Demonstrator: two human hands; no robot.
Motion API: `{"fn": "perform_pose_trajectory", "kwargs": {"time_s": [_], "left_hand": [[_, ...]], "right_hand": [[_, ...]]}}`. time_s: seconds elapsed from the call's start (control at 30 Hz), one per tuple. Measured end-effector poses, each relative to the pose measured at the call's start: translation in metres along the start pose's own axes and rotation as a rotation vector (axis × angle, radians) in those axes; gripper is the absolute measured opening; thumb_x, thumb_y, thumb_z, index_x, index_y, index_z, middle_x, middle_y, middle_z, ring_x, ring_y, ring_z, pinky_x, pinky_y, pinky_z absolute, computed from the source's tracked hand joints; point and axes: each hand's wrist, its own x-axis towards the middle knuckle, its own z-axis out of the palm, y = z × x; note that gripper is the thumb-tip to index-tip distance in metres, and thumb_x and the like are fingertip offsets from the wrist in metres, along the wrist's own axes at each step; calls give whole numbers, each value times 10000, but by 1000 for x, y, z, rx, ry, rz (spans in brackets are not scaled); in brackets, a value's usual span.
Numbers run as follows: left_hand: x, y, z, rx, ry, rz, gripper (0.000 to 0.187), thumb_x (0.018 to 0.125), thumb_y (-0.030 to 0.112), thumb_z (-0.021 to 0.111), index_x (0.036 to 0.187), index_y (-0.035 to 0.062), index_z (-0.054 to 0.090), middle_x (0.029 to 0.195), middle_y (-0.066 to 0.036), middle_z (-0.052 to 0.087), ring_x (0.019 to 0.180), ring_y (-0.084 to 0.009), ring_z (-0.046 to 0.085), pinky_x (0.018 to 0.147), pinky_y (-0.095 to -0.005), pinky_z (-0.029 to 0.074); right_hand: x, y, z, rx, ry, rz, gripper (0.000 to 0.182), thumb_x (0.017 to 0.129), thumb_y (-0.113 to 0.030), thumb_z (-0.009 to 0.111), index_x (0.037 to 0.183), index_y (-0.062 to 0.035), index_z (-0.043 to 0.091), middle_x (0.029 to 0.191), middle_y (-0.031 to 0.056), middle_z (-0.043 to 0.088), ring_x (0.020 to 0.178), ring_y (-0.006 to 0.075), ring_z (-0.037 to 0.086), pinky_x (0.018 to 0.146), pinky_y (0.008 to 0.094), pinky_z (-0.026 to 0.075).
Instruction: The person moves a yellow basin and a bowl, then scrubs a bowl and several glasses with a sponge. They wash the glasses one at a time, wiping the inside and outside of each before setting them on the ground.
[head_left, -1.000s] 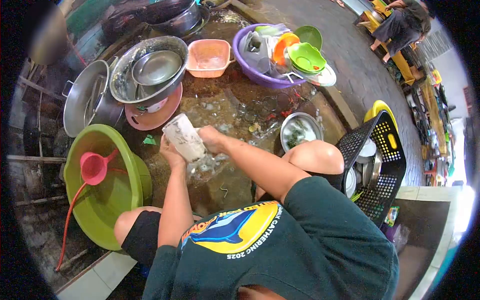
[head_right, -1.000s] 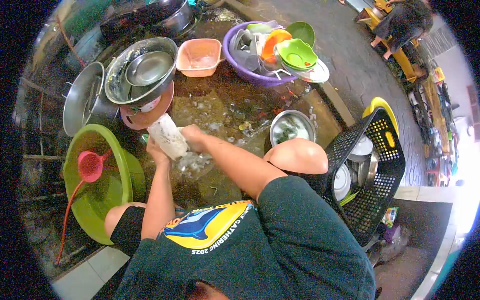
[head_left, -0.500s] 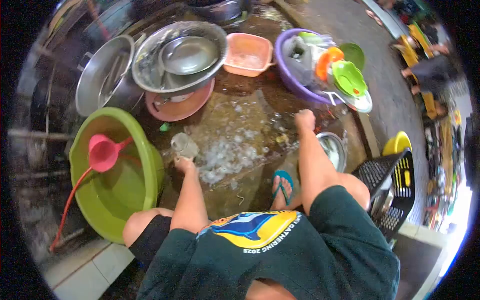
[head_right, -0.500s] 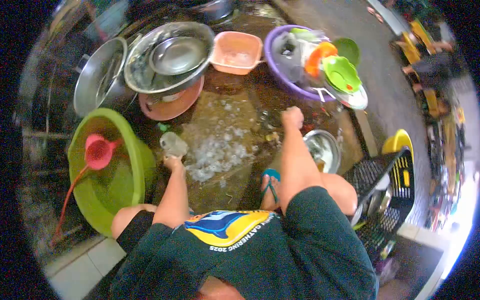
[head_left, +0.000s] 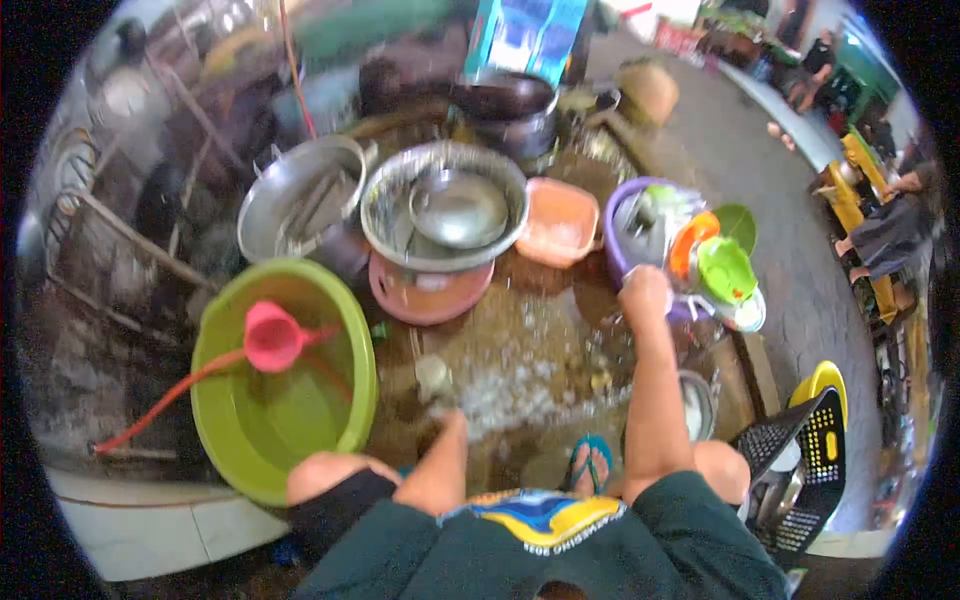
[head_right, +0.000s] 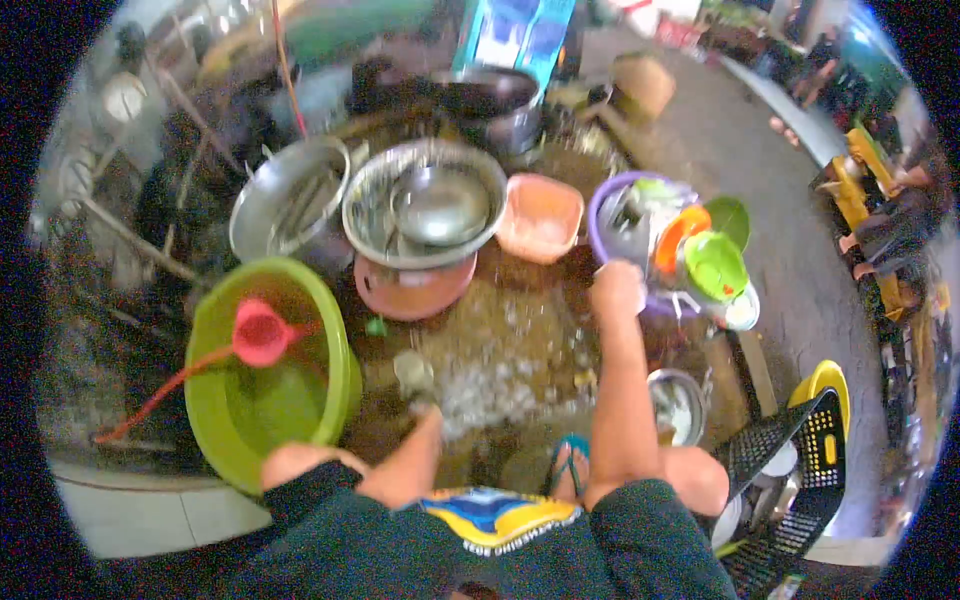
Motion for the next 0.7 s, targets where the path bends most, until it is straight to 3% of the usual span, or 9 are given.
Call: {"fn": "perform_pose_trajectory", "kwargs": {"time_s": [0.13, 0.23, 0.3, 0.33, 0.37, 0.43, 0.53, 0.63, 0.7], "left_hand": [[-112, 95, 46, -437, -717, -230, 463, 863, 299, 373, 1177, -41, 361, 1154, -154, 453, 1075, -234, 426, 899, -371, 352], [-167, 162, 40, -704, -1162, -49, 506, 857, 426, 340, 1215, 68, 358, 1259, -154, 350, 1091, -253, 411, 910, -423, 342], [-119, 165, 38, -341, -947, 295, 369, 837, 301, 446, 1096, 39, 452, 985, -123, 520, 871, -245, 522, 784, -381, 421], [-112, 175, 30, -374, -842, -111, 313, 811, 257, 514, 1006, 12, 511, 809, -94, 586, 739, -218, 564, 691, -334, 467], [-110, 173, 22, -336, -732, -3, 274, 819, 227, 488, 1017, 41, 525, 789, -82, 593, 725, -217, 573, 685, -345, 470], [-127, 173, 8, -314, -606, 135, 161, 819, 217, 477, 892, 99, 558, 678, -28, 561, 575, -175, 519, 544, -316, 424], [-211, 192, 22, -325, -462, 102, 179, 829, 281, 425, 779, 156, 542, 538, 44, 450, 383, -93, 369, 348, -248, 262], [-235, 177, 28, -212, -615, 263, 164, 830, 272, 424, 771, 155, 523, 547, 50, 438, 407, -77, 366, 366, -232, 246], [-264, 177, 24, 18, -646, 421, 166, 834, 262, 436, 734, 143, 493, 547, 53, 429, 408, -78, 340, 376, -235, 239]], "right_hand": [[-65, -81, -14, -43, 76, -312, 107, 707, -104, 499, 722, -24, 567, 736, 117, 534, 658, 244, 573, 532, 364, 482], [-139, -114, -15, 19, 114, -692, 107, 697, -114, 501, 710, -35, 571, 736, 113, 540, 692, 234, 561, 562, 365, 474], [-175, -117, -5, 180, 124, -1027, 109, 666, -111, 521, 725, -50, 589, 757, 127, 562, 714, 248, 563, 573, 345, 468], [-185, -117, -2, 299, 195, -1128, 126, 637, -117, 540, 726, -53, 602, 763, 124, 576, 709, 253, 569, 554, 336, 465], [-187, -117, 0, 299, 201, -1133, 126, 637, -117, 540, 726, -53, 602, 763, 124, 576, 709, 253, 569, 554, 336, 465], [-190, -117, -4, 322, -293, -1082, 111, 641, -103, 544, 744, -93, 586, 767, 111, 556, 675, 256, 544, 579, 364, 443], [-163, -107, -25, 657, -66, -764, 138, 613, -107, 566, 750, -86, 572, 778, 105, 557, 730, 278, 532, 652, 373, 434], [-142, -102, -38, 836, 266, -871, 147, 603, -147, 581, 739, -95, 560, 791, 95, 559, 811, 278, 516, 731, 389, 403], [-151, -101, -38, 683, 168, -895, 170, 584, -154, 580, 748, -112, 577, 762, 72, 554, 846, 267, 497, 757, 386, 389]]}}
